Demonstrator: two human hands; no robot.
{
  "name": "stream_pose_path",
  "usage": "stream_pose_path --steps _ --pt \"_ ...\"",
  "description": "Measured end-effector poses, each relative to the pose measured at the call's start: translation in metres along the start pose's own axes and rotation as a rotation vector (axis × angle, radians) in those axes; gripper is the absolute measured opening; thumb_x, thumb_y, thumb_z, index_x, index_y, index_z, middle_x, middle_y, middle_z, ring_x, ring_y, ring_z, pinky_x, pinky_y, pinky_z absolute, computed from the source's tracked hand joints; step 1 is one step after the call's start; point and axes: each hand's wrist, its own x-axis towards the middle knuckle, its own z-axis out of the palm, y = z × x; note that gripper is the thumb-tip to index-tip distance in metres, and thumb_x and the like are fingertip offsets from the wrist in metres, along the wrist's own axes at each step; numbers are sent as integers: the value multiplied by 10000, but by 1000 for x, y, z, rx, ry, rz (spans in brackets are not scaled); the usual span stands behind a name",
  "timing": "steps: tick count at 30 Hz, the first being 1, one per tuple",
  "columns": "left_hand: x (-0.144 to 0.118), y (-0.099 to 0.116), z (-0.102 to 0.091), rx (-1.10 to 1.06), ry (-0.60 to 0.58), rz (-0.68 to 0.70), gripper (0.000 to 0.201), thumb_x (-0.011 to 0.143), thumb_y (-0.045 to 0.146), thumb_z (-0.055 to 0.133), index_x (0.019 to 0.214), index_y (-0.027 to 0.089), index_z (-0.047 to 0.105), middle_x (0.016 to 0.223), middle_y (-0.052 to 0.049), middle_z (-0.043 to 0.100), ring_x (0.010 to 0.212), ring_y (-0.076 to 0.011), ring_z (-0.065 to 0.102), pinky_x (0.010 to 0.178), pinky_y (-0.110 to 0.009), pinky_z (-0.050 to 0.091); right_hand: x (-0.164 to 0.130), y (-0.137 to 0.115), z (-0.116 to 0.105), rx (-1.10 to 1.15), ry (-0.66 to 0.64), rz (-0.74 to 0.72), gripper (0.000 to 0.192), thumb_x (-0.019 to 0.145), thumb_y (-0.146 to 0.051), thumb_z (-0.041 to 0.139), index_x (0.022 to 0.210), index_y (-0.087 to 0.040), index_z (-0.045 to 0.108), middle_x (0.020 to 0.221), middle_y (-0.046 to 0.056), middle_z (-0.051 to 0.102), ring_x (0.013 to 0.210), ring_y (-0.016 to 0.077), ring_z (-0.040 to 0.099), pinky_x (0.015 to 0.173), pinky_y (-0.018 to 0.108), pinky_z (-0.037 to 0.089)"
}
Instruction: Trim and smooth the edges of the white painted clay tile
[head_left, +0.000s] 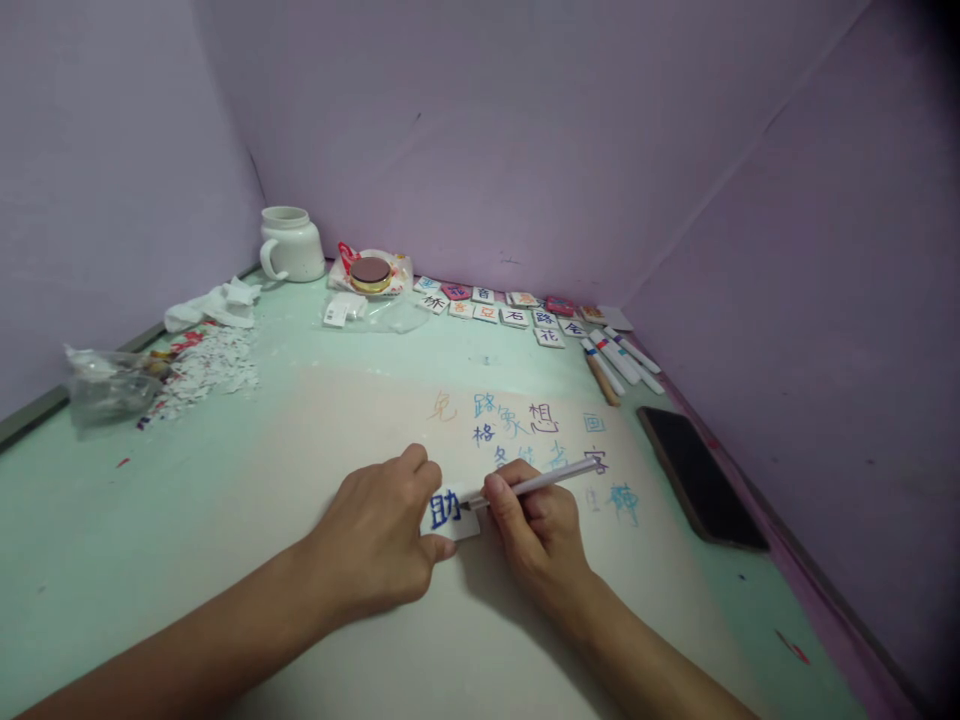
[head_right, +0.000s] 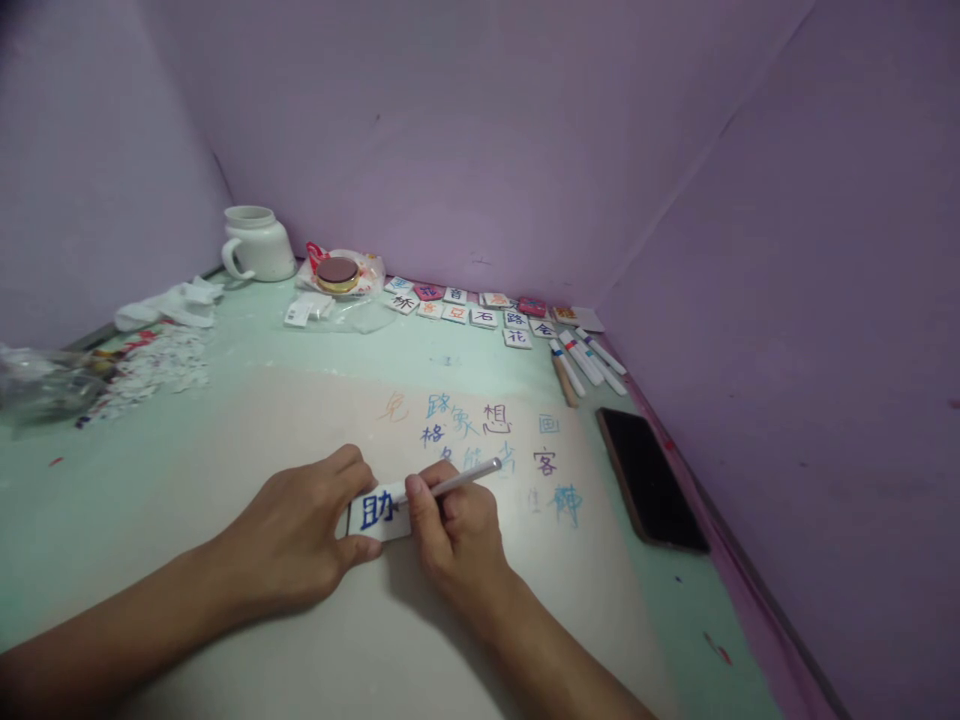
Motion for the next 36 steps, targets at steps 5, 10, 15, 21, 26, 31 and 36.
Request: stream_pose_path --steps 5,10,15,21,26,31,36 --pt "0 0 0 1 -6 2 208 735 348 637 826 198 526 909 -18 525 744 -221 584 601 -330 374 -1 -3 -1 43 -21 33 357 929 -258 431 584 -185 490 575 -21 504 475 78 464 473 219 352" --pt "0 1 -1 9 9 7 188 740 323 634 831 195 531 914 -21 533 755 -222 587 605 -328 379 -5 0 -1 221 -40 169 301 936 -352 446 688 -193 510 481 -66 436 403 74 386 416 217 301" --pt "-2 -1 3 -38 40 27 166 735 299 645 824 193 553 897 -26 544 750 -222 584 639 -344 418 -2 8 0 343 158 263 303 910 -429 491 730 -190 540 483 -65 445 405 82 402 407 214 302" --pt "-5 -9 11 -153 511 309 276 788 205 601 1050 172 523 1015 -83 553 887 -218 575 754 -332 478 4 4 -3 494 192 294 218 863 -413 560 905 -203 599 680 -3 603 592 128 546 571 257 444" --pt "-6 -8 10 -73 746 437 308 815 203 598 1099 154 489 1030 -119 555 935 -233 567 792 -329 489 6 -5 -7 681 45 360 262 691 -358 733 854 -221 581 726 -21 586 643 122 532 595 232 429" --pt "-6 -4 11 -42 754 460 321 813 176 576 1122 140 497 1058 -143 542 963 -254 558 806 -359 498 6 -13 -6 705 81 380 281 609 -289 766 792 -210 567 695 -30 557 619 113 509 580 227 423" --pt "-10 3 9 -276 764 503 201 838 112 491 1029 140 544 977 -118 558 927 -204 570 765 -303 500 6 -11 -3 625 255 395 262 591 -256 747 742 -207 540 624 -59 526 549 101 492 539 226 434"
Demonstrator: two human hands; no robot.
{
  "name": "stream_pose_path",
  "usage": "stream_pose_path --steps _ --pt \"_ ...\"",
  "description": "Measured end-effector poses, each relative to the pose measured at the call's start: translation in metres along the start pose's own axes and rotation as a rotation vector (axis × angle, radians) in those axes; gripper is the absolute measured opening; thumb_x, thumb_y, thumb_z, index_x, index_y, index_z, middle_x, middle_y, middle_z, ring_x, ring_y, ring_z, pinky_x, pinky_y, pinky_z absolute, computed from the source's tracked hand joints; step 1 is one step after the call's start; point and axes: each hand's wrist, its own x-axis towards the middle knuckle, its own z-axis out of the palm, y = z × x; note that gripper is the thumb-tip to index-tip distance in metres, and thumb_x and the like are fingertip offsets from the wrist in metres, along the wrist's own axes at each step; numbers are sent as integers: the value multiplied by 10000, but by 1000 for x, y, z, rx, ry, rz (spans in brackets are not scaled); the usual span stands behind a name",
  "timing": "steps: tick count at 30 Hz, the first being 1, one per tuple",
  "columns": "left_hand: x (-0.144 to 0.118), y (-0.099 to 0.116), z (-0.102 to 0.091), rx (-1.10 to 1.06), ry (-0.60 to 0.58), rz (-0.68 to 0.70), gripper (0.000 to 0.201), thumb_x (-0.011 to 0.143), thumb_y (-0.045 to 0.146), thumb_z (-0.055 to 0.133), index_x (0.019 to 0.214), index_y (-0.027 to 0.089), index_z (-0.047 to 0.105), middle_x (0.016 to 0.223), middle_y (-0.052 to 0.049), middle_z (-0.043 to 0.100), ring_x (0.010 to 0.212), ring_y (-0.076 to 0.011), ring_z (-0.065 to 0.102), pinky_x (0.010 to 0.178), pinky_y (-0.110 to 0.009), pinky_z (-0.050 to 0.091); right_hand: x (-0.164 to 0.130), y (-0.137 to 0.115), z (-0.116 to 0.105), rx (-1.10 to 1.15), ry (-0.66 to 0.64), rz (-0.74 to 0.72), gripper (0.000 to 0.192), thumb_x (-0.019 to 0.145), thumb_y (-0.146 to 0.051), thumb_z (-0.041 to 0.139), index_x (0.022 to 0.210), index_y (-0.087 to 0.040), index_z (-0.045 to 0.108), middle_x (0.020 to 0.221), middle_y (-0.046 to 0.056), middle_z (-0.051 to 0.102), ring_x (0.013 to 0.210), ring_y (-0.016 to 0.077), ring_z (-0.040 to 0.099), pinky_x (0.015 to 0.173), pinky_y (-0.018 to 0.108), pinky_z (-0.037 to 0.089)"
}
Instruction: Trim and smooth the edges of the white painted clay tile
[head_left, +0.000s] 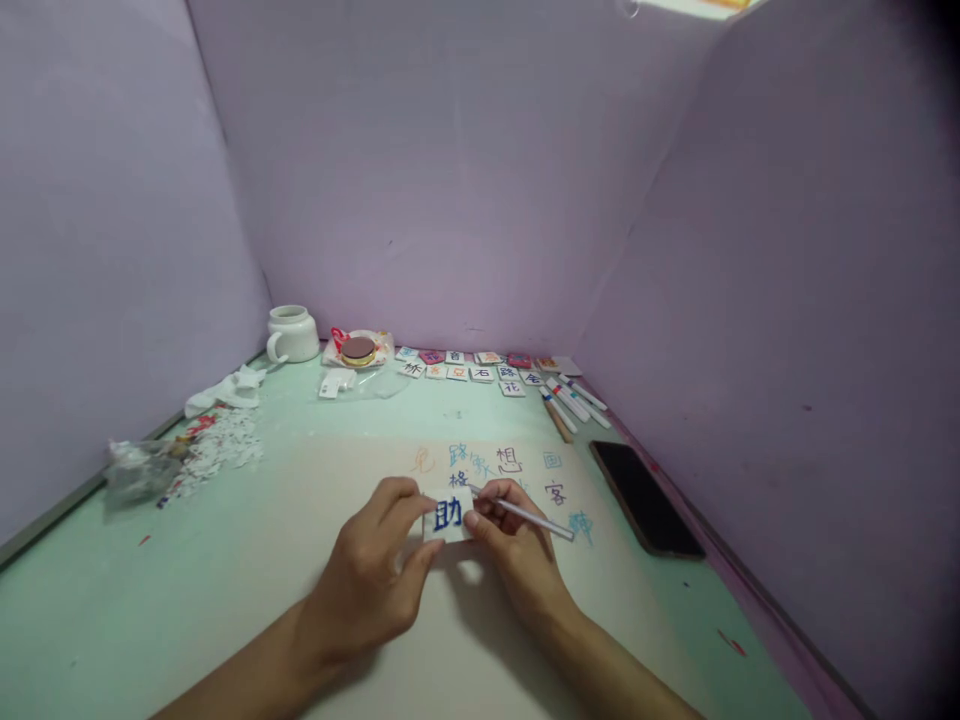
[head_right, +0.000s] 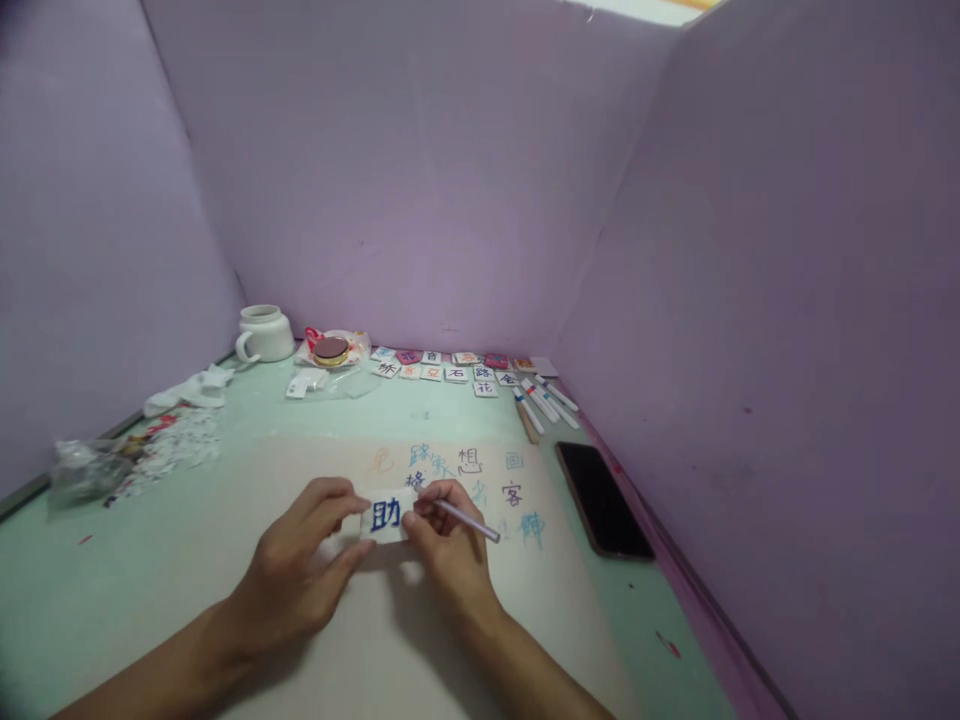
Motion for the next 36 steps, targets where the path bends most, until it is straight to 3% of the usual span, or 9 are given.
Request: stream_pose_path --steps 2,5,8,16,29,36 --pt "1 4 1 -113 -38 -48 139 859 107 449 851 164 575 794 -54 576 734 -148 580 639 -245 476 0 2 0 -41 45 -34 249 589 -255 739 723 -207 534 620 -53 538 555 113 512 531 234 443" --pt "1 6 5 -164 -89 -186 207 848 142 449 704 174 594 646 -14 585 572 -118 553 546 -227 427 -3 4 1 -99 47 -73 224 593 -237 729 698 -203 534 611 -49 547 555 118 524 534 237 443" --pt "2 6 9 -162 -91 -322 214 812 180 465 693 178 643 629 -18 630 556 -129 573 541 -234 428 -6 6 2 -105 12 -85 220 607 -235 729 697 -200 531 607 -47 553 554 119 530 534 235 439" --pt "2 5 13 -175 -159 -513 227 766 190 468 644 177 660 584 -2 630 550 -144 566 529 -236 424 -9 13 0 -168 -47 -122 228 642 -292 748 691 -195 548 641 -20 592 569 132 549 539 244 444" --pt "1 1 16 -47 -124 -469 222 750 115 470 611 179 630 574 4 624 523 -127 564 511 -222 416 -17 15 0 -398 -36 -323 137 714 -283 680 709 -217 559 642 11 656 545 164 617 490 241 485" --pt "0 2 15 40 -124 -333 234 751 108 427 575 172 565 579 -39 605 524 -152 560 523 -255 408 -19 19 -2 -581 -128 -720 130 774 -118 590 756 -236 539 644 -21 631 522 131 601 513 212 464"
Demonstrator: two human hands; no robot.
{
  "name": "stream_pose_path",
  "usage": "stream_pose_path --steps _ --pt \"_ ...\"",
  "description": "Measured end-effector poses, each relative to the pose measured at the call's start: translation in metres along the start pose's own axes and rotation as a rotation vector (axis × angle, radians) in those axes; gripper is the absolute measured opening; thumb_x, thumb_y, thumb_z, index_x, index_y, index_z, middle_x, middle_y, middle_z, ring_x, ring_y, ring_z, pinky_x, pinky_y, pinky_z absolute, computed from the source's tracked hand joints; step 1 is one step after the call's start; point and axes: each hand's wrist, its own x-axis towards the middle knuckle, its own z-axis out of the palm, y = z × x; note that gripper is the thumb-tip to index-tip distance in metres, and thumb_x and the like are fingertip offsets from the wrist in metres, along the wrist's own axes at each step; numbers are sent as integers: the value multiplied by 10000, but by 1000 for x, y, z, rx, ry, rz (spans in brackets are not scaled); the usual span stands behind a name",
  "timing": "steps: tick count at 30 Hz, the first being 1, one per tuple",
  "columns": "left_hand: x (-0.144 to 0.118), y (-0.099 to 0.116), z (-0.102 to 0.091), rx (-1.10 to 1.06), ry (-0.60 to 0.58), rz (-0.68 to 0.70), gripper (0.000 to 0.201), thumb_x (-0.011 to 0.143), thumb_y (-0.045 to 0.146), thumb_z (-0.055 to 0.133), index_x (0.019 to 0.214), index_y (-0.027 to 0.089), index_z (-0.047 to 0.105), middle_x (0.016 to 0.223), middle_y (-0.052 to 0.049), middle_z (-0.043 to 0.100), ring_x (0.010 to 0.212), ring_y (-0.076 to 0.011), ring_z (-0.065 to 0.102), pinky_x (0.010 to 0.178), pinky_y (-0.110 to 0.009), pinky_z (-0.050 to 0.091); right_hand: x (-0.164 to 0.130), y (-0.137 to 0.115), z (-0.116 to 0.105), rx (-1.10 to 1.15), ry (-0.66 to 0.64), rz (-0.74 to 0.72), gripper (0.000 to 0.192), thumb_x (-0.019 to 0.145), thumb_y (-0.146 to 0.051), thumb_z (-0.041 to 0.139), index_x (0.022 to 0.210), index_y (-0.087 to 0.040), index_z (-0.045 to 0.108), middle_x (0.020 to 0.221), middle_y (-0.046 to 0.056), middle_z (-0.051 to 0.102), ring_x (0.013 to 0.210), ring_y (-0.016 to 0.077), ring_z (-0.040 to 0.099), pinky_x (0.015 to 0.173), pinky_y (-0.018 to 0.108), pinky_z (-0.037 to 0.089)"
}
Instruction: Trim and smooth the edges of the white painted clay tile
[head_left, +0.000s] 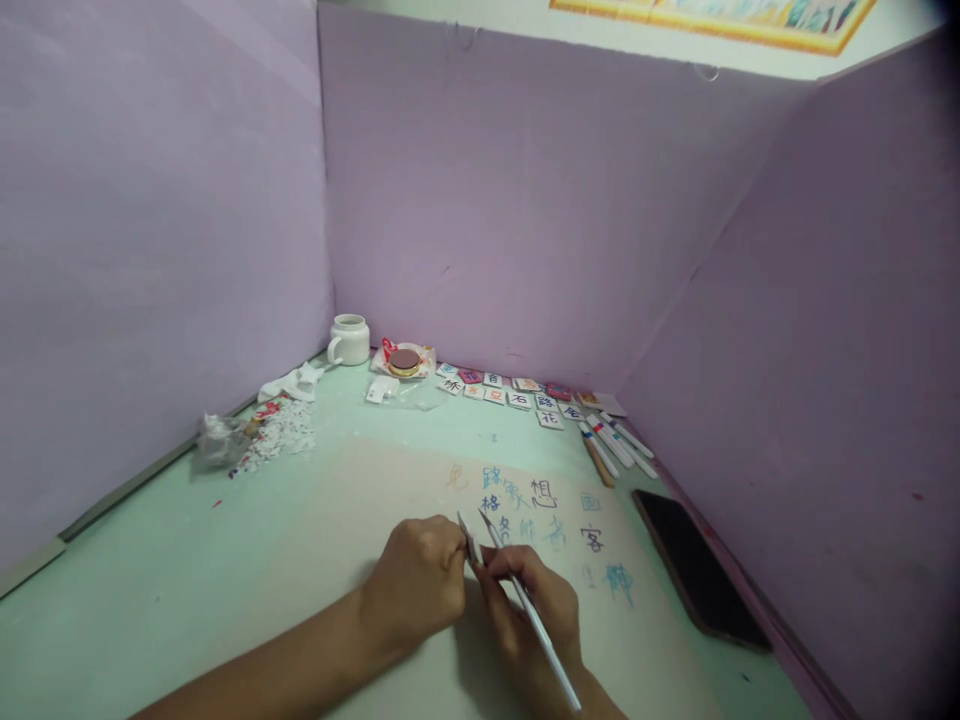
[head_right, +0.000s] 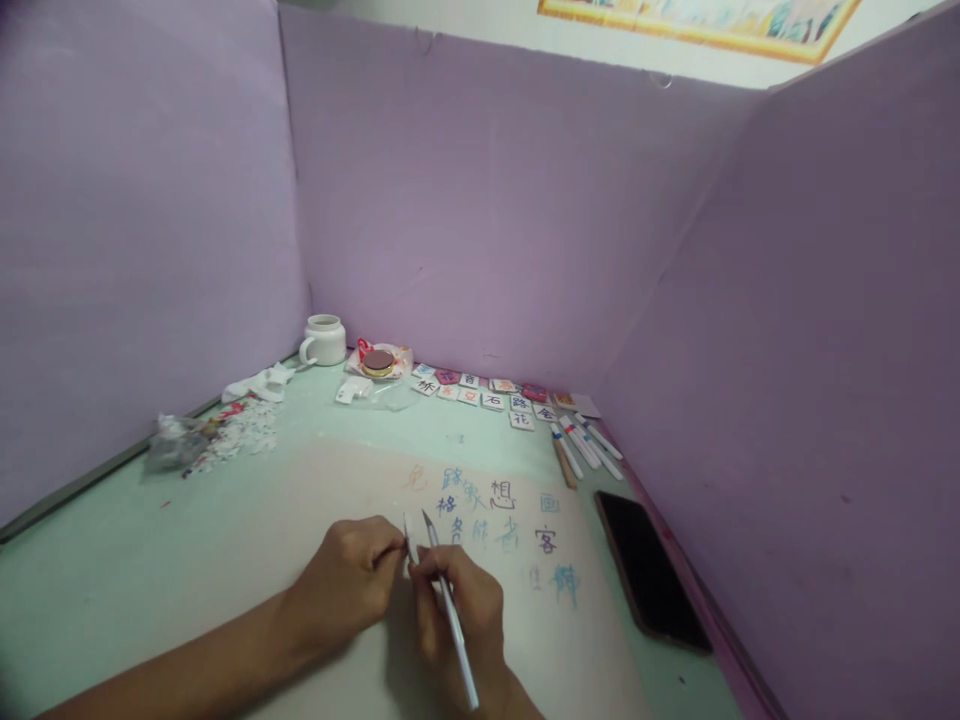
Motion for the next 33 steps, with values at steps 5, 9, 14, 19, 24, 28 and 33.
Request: stream_pose_path --steps 5,9,14,19,24,28,33 --pt "2 -4 -2 2 -9 109 195 688 86 426 526 173 494 523 -24 550 465 -128 502 479 -234 346 -3 4 -2 0 -67 -51 148 752 -81 571 754 -228 560 644 -18 636 497 127 584 500 214 447" --pt "4 -6 1 -27 46 135 192 679 84 410 511 169 447 505 -11 516 446 -104 462 457 -214 300 -4 6 2 76 -22 157 84 749 -159 616 717 -223 571 657 -4 656 535 141 605 510 219 457" --pt "6 -8 5 -70 104 130 214 710 103 395 510 167 433 496 1 488 446 -90 420 457 -205 285 4 3 7 281 122 551 172 662 -271 713 681 -216 551 654 -1 631 603 160 606 558 243 484" --pt "8 -9 6 -112 115 97 225 730 128 415 524 158 500 507 -2 512 459 -93 443 466 -201 310 13 0 8 435 171 687 258 565 -276 762 653 -205 531 618 -12 603 572 147 555 556 256 457" --pt "7 -10 1 -168 144 31 200 755 170 453 590 156 564 530 7 554 474 -94 479 465 -185 346 17 0 4 495 198 770 277 563 -268 771 685 -205 530 604 -38 564 570 129 528 553 239 445" --pt "6 -13 -13 -207 171 -55 208 759 241 467 562 175 463 491 46 431 463 -91 399 451 -197 311 14 5 3 523 115 847 268 617 -305 733 746 -217 516 632 -44 552 579 140 537 539 259 472" --pt "11 -19 -27 -151 128 -192 335 802 360 432 525 203 329 490 55 307 478 -106 326 464 -235 264 9 15 -4 134 -143 620 164 737 -314 637 688 -206 525 529 -48 519 490 116 464 492 235 365"
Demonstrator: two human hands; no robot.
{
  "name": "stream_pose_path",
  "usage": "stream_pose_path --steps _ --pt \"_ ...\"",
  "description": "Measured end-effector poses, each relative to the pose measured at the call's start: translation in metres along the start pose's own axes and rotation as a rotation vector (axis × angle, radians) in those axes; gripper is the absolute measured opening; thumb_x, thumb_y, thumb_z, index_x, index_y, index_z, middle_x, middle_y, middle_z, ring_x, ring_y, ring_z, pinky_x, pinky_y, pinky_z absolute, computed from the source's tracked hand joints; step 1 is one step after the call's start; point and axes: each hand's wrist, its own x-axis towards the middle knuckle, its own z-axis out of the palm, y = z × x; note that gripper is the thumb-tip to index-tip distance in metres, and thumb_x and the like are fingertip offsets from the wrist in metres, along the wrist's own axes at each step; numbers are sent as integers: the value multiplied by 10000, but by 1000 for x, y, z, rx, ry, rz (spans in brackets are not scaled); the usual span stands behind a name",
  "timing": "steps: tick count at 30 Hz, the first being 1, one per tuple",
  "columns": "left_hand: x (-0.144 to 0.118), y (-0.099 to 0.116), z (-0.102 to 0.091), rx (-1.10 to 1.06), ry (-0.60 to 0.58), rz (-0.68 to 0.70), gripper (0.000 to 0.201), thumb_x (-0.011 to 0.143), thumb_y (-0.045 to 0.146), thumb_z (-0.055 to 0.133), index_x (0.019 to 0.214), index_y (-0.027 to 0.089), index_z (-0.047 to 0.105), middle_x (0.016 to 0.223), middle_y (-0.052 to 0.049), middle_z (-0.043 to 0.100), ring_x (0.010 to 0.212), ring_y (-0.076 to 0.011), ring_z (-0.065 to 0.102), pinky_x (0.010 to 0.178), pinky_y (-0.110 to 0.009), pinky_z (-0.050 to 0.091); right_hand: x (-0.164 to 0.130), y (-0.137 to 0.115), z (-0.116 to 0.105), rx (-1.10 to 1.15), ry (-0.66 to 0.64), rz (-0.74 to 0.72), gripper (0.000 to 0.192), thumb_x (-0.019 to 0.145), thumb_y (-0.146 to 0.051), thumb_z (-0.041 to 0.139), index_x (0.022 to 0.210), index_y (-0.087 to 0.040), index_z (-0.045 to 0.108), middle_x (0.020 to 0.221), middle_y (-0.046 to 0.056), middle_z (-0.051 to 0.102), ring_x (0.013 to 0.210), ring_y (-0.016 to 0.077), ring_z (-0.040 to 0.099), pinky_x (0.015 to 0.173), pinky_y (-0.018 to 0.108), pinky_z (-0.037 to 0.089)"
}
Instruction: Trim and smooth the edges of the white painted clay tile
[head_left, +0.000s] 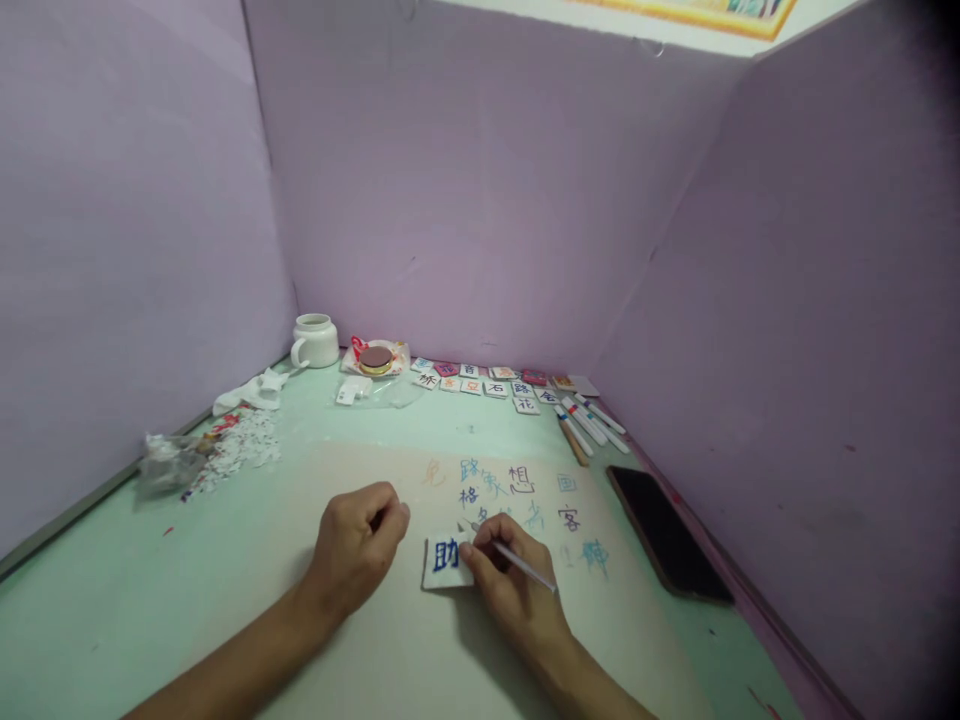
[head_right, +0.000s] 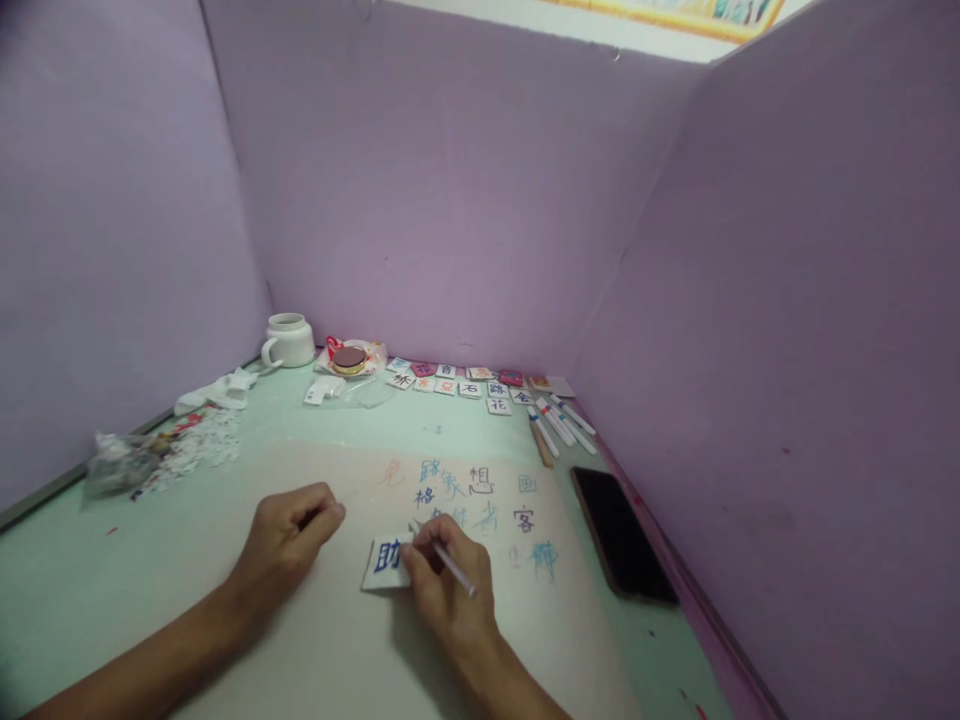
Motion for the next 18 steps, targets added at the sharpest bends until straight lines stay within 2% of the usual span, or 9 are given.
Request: stream_pose_path --steps 2,4,7,9,11,14,16,18 --pt "1 1 0 46 -123 20 289 798 375 470 581 186 443 559 31 429 520 -121 403 510 -250 328 0 1 -6 -190 -23 -115 172 770 -324 620 679 -202 540 521 -45 526 485 111 449 498 236 338" --pt "0 3 3 108 -296 82 207 761 366 550 799 167 595 787 -25 567 676 -165 521 642 -294 424 1 1 -12 -248 -15 -157 182 800 -345 598 701 -203 541 534 -44 532 487 111 451 499 236 335" --pt "-6 5 10 243 -463 134 469 697 294 648 1141 157 582 1120 -103 542 990 -259 521 888 -407 423 5 4 -18 -174 34 -150 165 835 -355 566 766 -207 544 605 -32 558 539 121 489 526 238 368" --pt "-10 5 15 317 -518 134 529 689 245 666 1197 145 557 1163 -121 523 1050 -287 484 937 -451 398 9 8 -20 -69 35 -110 145 843 -351 560 809 -210 547 629 -27 568 567 129 514 544 241 395" --pt "-11 4 19 333 -553 135 468 701 212 665 1157 153 578 1127 -111 540 1026 -283 488 923 -460 408 13 12 -21 52 11 -46 141 842 -349 567 827 -211 541 620 -28 569 562 130 521 537 242 405" --pt "-11 1 22 293 -513 135 346 693 171 675 1034 170 619 1041 -84 570 966 -266 513 886 -452 435 16 15 -21 207 -8 50 156 833 -355 584 838 -210 527 640 -19 594 553 123 531 518 237 407" --pt "-10 -2 24 245 -396 173 333 694 174 674 1021 161 614 1037 -88 575 954 -262 526 871 -447 452 16 11 -22 270 -28 83 175 817 -356 607 870 -209 527 681 -10 612 577 122 550 523 234 421" --pt "-8 -5 25 195 -257 274 341 727 213 657 1055 143 596 1067 -109 570 979 -268 531 864 -443 465 15 4 -23 329 -87 90 223 778 -350 648 905 -211 529 720 -16 608 577 114 552 517 232 436"
